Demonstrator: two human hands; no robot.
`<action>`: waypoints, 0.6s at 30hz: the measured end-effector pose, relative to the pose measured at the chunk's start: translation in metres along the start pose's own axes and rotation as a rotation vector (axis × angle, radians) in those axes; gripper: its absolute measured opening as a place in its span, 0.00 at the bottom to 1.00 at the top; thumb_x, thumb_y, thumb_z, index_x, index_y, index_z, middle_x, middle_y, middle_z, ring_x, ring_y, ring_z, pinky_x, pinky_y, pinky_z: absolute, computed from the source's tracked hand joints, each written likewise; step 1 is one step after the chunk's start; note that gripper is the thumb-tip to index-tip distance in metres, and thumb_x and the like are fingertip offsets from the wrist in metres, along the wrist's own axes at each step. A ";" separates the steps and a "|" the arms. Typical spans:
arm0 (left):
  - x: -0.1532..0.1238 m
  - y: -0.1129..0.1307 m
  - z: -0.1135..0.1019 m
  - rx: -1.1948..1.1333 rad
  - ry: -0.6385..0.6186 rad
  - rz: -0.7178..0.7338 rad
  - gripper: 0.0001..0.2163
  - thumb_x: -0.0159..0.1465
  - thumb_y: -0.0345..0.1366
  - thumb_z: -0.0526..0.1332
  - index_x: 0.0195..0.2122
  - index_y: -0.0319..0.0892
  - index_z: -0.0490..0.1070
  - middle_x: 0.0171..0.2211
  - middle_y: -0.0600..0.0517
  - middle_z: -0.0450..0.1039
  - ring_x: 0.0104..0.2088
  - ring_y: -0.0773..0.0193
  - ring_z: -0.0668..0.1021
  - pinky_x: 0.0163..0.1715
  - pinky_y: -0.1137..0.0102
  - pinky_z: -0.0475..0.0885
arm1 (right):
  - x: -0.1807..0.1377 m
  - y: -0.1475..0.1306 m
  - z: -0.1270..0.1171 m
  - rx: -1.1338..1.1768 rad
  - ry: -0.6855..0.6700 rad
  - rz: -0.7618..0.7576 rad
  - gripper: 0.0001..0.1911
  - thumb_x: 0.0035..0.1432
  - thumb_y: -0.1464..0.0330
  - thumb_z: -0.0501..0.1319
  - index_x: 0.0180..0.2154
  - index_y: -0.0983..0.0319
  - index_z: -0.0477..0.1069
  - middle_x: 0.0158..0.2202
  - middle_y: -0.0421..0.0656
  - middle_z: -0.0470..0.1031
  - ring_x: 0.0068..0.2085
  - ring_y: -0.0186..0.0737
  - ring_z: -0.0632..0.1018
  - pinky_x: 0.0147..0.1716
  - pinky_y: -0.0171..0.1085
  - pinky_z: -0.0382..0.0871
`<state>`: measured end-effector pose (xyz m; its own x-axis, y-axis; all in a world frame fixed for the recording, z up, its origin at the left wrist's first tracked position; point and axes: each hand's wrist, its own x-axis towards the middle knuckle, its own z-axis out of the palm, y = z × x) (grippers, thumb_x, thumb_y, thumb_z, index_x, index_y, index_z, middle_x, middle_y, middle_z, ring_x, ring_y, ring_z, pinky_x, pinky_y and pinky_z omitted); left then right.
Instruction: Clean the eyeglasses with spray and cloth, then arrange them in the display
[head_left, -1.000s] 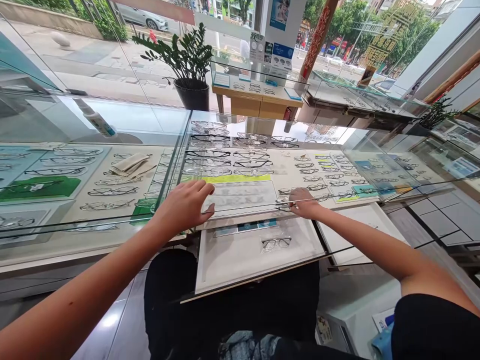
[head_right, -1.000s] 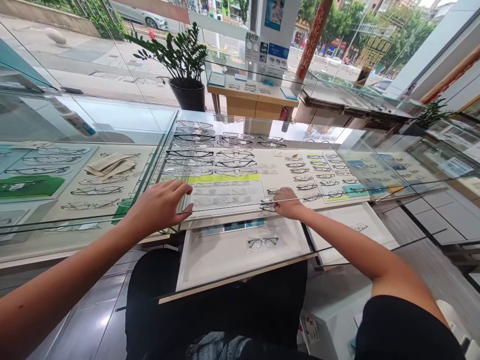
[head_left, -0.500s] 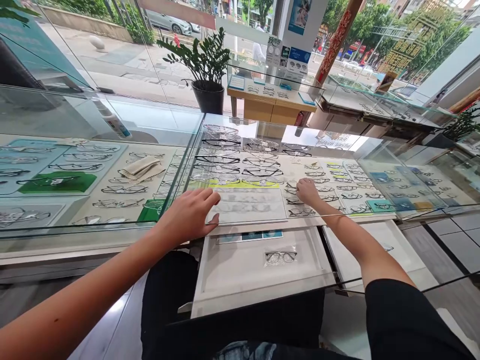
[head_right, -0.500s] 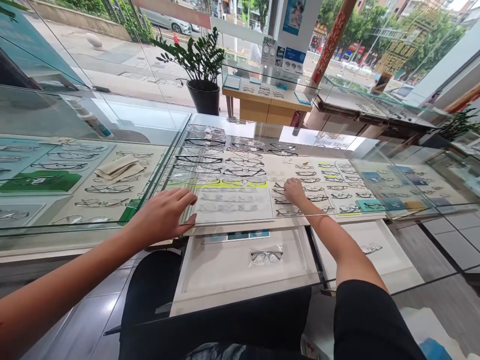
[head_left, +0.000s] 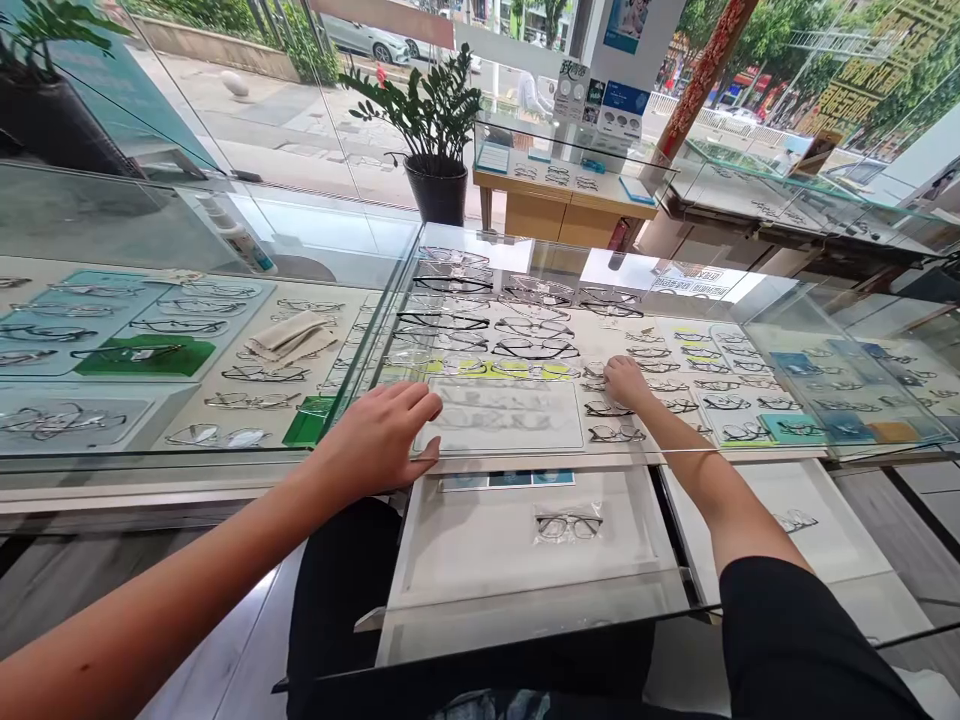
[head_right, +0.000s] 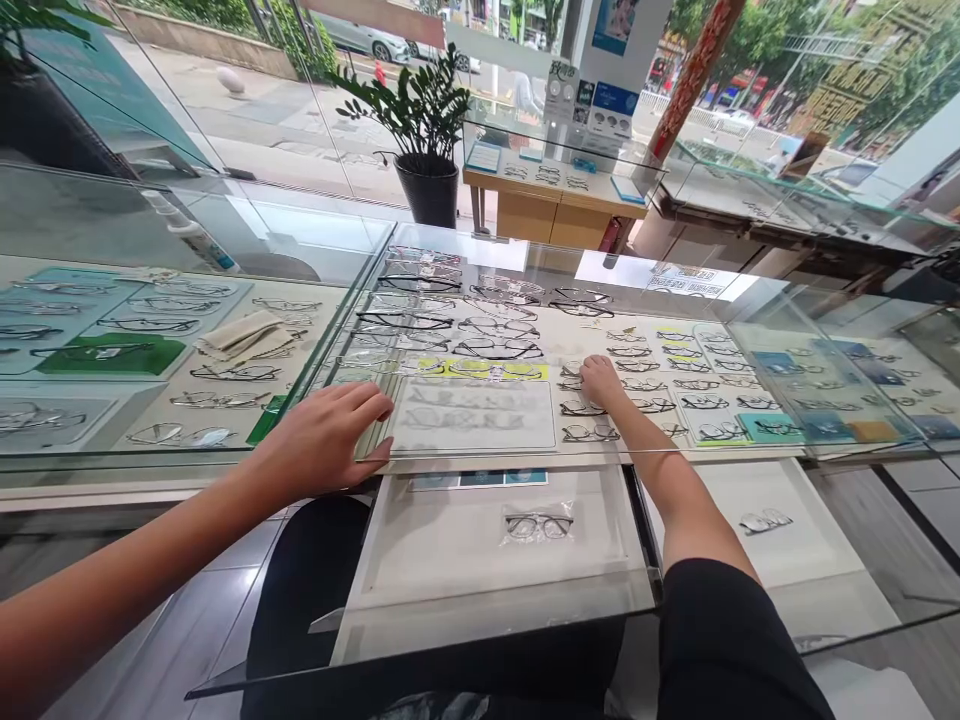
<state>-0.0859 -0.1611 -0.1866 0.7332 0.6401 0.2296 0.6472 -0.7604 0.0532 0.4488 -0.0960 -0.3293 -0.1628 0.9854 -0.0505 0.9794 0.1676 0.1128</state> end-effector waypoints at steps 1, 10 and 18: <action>0.000 0.000 0.000 -0.001 0.001 -0.001 0.05 0.69 0.39 0.64 0.41 0.48 0.69 0.41 0.45 0.78 0.40 0.47 0.80 0.43 0.54 0.75 | 0.001 0.000 0.001 0.001 -0.002 -0.003 0.14 0.62 0.76 0.63 0.45 0.63 0.84 0.55 0.61 0.83 0.64 0.63 0.73 0.69 0.55 0.61; -0.002 -0.002 0.001 0.031 0.012 0.010 0.04 0.69 0.39 0.62 0.41 0.48 0.67 0.40 0.45 0.77 0.40 0.47 0.80 0.43 0.54 0.75 | 0.005 0.001 0.004 0.003 -0.027 0.018 0.14 0.66 0.73 0.62 0.48 0.64 0.85 0.56 0.61 0.84 0.64 0.62 0.74 0.68 0.53 0.62; -0.003 -0.002 0.002 0.039 0.067 0.043 0.04 0.69 0.37 0.63 0.40 0.48 0.68 0.39 0.46 0.76 0.39 0.47 0.79 0.41 0.55 0.73 | 0.005 0.008 0.003 -0.015 -0.077 0.050 0.22 0.71 0.66 0.62 0.59 0.67 0.85 0.66 0.62 0.83 0.71 0.63 0.73 0.71 0.55 0.63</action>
<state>-0.0889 -0.1609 -0.1895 0.7457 0.5974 0.2951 0.6241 -0.7813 0.0045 0.4560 -0.0897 -0.3315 -0.1035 0.9873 -0.1202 0.9841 0.1192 0.1319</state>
